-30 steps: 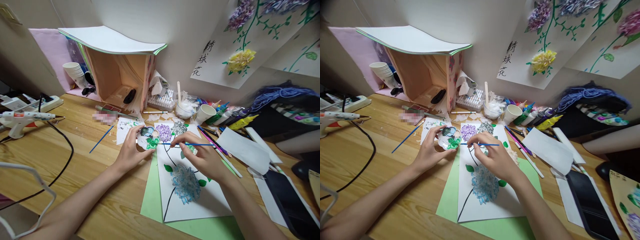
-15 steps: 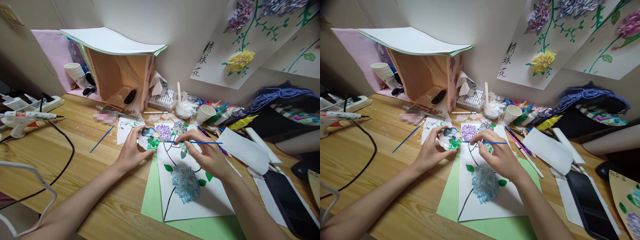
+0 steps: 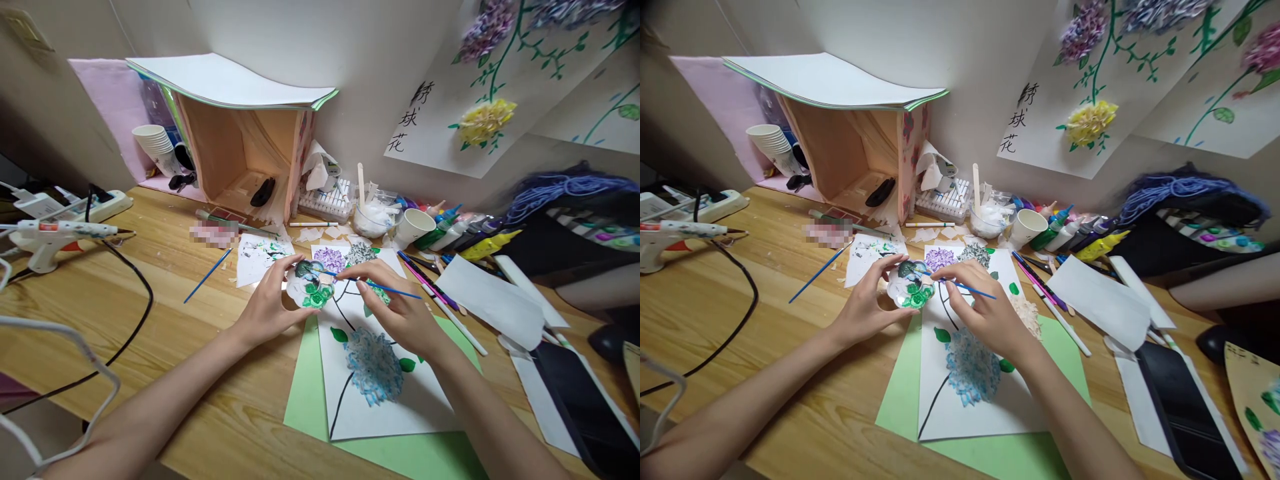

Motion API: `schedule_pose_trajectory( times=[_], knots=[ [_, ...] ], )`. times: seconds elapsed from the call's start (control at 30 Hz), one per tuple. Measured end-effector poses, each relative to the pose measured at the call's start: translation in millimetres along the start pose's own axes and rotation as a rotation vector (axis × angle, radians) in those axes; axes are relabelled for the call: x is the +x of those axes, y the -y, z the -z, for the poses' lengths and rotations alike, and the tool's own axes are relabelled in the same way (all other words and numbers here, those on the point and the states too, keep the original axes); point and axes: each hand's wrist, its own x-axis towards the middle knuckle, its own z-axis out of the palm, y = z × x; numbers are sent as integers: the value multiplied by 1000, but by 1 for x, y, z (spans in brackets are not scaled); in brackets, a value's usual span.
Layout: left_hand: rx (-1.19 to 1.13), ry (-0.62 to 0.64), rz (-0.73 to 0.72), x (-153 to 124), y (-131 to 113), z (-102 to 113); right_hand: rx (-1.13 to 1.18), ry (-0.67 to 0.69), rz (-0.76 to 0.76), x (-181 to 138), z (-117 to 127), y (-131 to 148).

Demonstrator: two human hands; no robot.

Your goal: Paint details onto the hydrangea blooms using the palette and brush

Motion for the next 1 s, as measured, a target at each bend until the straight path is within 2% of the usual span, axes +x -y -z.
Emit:
schedule_pose_trajectory(
  times=[0.17,0.4,0.57,0.7,0.83,1.0],
  knots=[
    [-5,9,-24,0,0,1,24,31,29,1,0,1],
    [-11,23,-48,0,-1,2,14,-20,6,0,2,-3],
    [-8,23,-56,-1,-1,1,34,10,9,-1,1,-2],
    [-15,29,-52,-1,-1,1,-28,-38,20,-1,2,-1],
    [-24,36,-57,-2,0,0,-37,6,54,-1,1,0],
    [-29,46,-60,-1,0,0,-92,-16,74,-1,1,0]
  ],
)
